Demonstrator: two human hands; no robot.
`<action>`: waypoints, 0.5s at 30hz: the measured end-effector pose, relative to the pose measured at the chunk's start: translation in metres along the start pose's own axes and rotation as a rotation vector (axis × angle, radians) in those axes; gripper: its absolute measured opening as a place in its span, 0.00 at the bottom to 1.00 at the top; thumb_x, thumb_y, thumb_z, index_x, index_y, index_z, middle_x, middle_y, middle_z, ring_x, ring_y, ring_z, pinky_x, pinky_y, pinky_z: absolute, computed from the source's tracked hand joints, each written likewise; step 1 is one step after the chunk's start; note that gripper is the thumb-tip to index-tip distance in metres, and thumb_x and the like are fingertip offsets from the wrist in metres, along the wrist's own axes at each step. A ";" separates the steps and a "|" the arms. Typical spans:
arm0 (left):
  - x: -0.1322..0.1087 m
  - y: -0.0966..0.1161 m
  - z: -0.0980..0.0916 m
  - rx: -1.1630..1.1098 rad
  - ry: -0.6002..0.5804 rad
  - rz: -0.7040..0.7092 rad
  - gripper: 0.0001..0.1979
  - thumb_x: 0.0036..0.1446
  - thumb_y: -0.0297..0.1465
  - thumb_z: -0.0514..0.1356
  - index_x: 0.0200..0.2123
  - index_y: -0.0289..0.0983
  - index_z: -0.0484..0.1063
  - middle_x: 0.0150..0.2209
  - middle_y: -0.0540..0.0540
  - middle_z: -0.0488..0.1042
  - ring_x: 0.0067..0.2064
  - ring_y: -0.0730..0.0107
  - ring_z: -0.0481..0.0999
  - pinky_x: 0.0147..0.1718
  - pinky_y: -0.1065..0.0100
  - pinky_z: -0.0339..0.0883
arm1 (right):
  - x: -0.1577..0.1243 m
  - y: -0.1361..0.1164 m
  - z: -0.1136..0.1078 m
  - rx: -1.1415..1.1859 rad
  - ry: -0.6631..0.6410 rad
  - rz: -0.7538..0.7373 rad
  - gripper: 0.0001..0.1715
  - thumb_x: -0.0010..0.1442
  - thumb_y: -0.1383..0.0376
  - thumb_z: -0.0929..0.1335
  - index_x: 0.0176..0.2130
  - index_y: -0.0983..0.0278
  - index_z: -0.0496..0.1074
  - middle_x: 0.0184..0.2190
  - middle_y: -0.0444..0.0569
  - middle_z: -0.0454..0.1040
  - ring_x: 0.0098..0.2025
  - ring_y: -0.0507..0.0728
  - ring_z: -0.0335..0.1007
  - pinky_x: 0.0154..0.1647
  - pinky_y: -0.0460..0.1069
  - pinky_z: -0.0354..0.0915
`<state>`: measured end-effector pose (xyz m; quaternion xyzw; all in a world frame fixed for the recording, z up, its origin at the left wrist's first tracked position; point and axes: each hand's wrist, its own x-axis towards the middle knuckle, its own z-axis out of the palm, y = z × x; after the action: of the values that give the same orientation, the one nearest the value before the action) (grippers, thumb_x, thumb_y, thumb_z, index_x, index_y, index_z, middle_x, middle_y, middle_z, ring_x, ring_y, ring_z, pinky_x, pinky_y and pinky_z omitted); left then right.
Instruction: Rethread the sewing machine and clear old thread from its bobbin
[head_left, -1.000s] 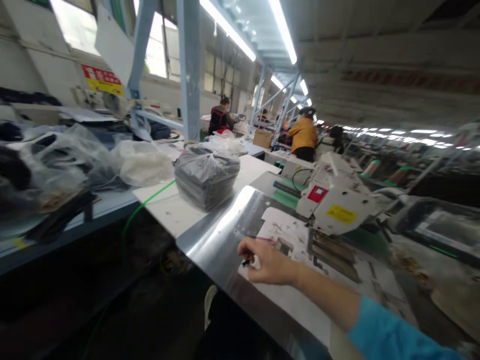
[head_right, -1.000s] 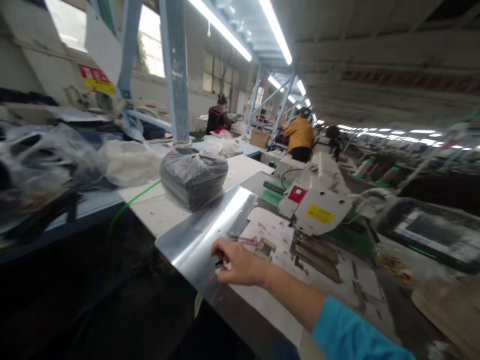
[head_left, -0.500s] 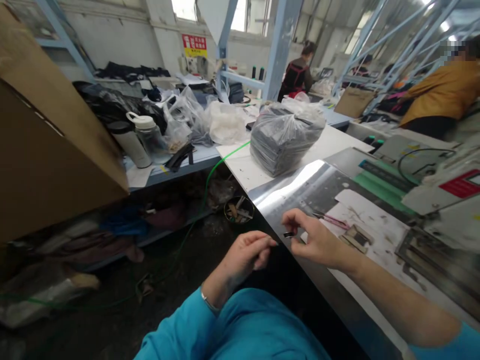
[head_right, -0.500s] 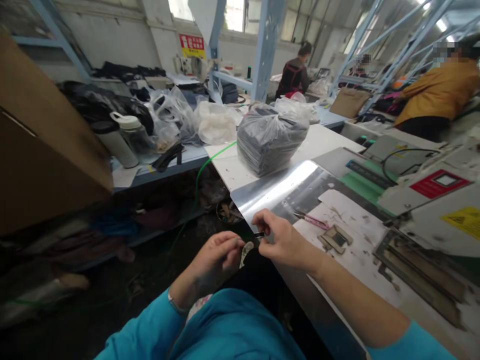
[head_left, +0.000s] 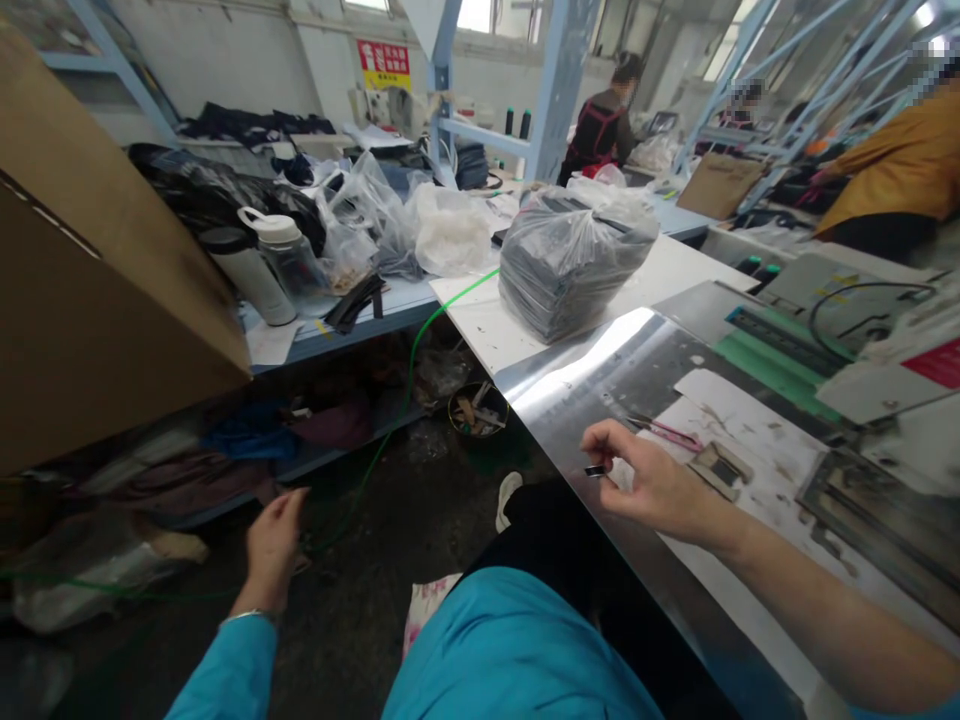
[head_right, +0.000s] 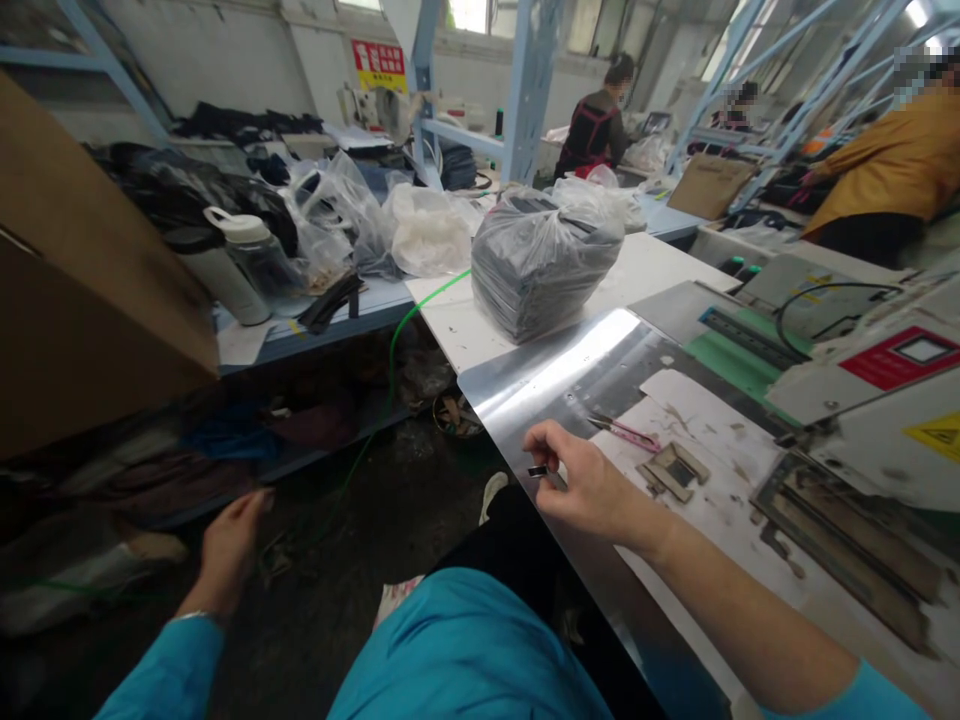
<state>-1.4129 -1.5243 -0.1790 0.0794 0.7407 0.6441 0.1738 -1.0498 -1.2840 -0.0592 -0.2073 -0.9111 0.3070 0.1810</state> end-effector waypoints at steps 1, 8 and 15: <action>-0.012 0.000 0.022 -0.043 -0.097 -0.018 0.14 0.51 0.39 0.66 0.28 0.34 0.72 0.26 0.47 0.75 0.29 0.69 0.73 0.28 0.71 0.68 | 0.003 -0.002 0.003 0.004 -0.002 -0.011 0.20 0.49 0.75 0.64 0.43 0.63 0.64 0.33 0.44 0.67 0.34 0.53 0.66 0.37 0.49 0.64; -0.119 0.040 0.163 -0.375 -1.269 -0.157 0.23 0.51 0.42 0.71 0.44 0.32 0.77 0.38 0.40 0.80 0.26 0.76 0.73 0.26 0.73 0.67 | 0.023 -0.021 0.026 0.024 -0.003 -0.120 0.20 0.49 0.74 0.63 0.43 0.61 0.63 0.31 0.42 0.66 0.32 0.52 0.65 0.34 0.47 0.64; -0.073 0.042 0.130 -0.670 -0.824 -0.289 0.13 0.53 0.37 0.70 0.36 0.33 0.78 0.23 0.50 0.74 0.22 0.77 0.71 0.21 0.77 0.65 | 0.024 -0.016 0.018 0.002 0.021 -0.122 0.22 0.48 0.75 0.63 0.44 0.61 0.63 0.31 0.42 0.65 0.32 0.52 0.64 0.35 0.47 0.64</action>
<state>-1.3031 -1.4223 -0.1406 0.1629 0.3691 0.7298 0.5519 -1.0832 -1.2928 -0.0578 -0.1543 -0.9198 0.2940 0.2092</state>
